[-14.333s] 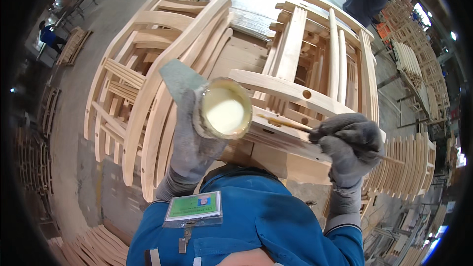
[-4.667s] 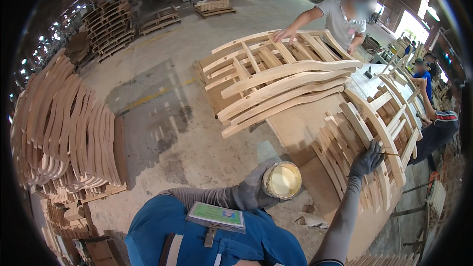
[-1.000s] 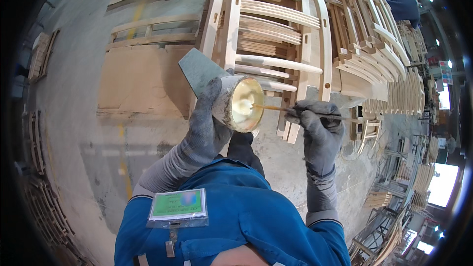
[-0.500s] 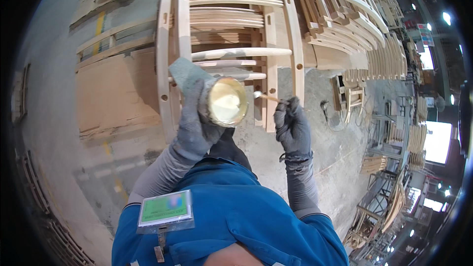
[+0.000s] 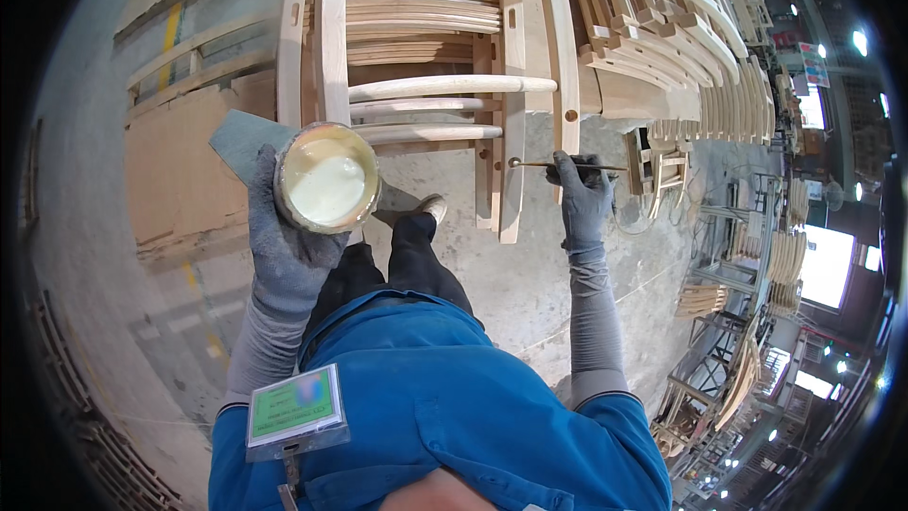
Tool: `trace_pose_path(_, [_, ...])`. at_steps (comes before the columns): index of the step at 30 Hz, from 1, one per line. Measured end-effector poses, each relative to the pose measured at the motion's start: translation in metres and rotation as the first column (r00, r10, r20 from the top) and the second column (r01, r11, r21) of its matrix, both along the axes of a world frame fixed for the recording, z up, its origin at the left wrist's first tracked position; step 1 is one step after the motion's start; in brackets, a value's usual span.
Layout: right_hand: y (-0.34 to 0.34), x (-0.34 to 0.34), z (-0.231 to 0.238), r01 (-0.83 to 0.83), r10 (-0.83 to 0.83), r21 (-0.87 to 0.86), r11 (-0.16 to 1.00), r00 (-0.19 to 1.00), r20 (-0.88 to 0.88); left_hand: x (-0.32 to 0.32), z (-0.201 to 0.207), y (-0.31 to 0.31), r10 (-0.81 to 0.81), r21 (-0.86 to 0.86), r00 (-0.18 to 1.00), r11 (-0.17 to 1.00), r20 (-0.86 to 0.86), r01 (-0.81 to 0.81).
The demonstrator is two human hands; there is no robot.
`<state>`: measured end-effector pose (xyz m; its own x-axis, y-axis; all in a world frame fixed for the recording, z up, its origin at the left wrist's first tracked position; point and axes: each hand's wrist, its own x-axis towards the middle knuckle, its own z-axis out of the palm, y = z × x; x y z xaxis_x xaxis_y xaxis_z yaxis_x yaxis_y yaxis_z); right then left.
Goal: The person applies glue to the joints of wooden chair frames using a brush and a small container. They repeatedly dip the brush into the container and apply glue to multiple chair frames on a workbench in a factory setting.
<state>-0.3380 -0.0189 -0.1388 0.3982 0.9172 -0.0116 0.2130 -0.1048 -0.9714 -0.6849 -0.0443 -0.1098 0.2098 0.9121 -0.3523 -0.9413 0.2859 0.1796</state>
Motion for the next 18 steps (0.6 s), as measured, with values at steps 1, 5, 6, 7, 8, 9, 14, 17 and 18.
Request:
trace_pose_path(1, [0.000, -0.001, -0.002, -0.004, 0.004, -0.001, 1.000, 1.000, -0.014, -0.002, -0.001, -0.001, 0.009, -0.012, 1.000, 1.000, 0.022, -0.008])
trace_pose_path(5, [0.000, -0.003, -0.014, 0.004, -0.006, 0.039, 0.999, 0.998, 0.060, -0.006, -0.005, -0.001, 0.022, -0.020, 1.000, 1.000, -0.009, -0.023])
trace_pose_path(6, [-0.002, -0.002, -0.014, -0.013, 0.005, 0.046, 0.999, 0.986, 0.165, -0.006, -0.003, -0.001, 0.032, -0.019, 0.999, 0.999, -0.018, -0.032])
trace_pose_path(7, [-0.004, -0.002, -0.014, -0.030, 0.015, 0.052, 0.998, 0.963, 0.268, -0.007, -0.001, 0.000, 0.041, -0.017, 0.999, 0.999, -0.026, -0.042])
trace_pose_path(8, [-0.008, -0.002, -0.015, -0.064, 0.052, 0.020, 0.998, 0.932, 0.359, -0.007, 0.002, 0.000, 0.042, -0.023, 0.999, 0.999, -0.007, -0.042])
trace_pose_path(9, [-0.012, -0.005, -0.015, -0.091, 0.087, -0.011, 0.996, 0.890, 0.448, -0.007, 0.005, 0.001, 0.040, -0.024, 0.999, 0.999, 0.014, -0.039])
trace_pose_path(14, [-0.009, -0.015, -0.026, -0.018, -0.011, 0.146, 0.989, 0.981, 0.194, -0.005, 0.008, -0.004, 0.073, -0.015, 0.997, 0.997, -0.037, -0.073])
trace_pose_path(17, [-0.014, -0.008, -0.028, -0.038, 0.012, 0.041, 0.998, 0.861, 0.509, -0.009, 0.008, -0.008, 0.080, -0.026, 0.997, 0.996, -0.007, -0.080])
trace_pose_path(18, [-0.014, -0.010, -0.028, -0.047, 0.003, 0.074, 0.996, 0.868, 0.497, -0.010, 0.009, -0.009, 0.070, -0.015, 0.998, 0.997, 0.004, -0.070])
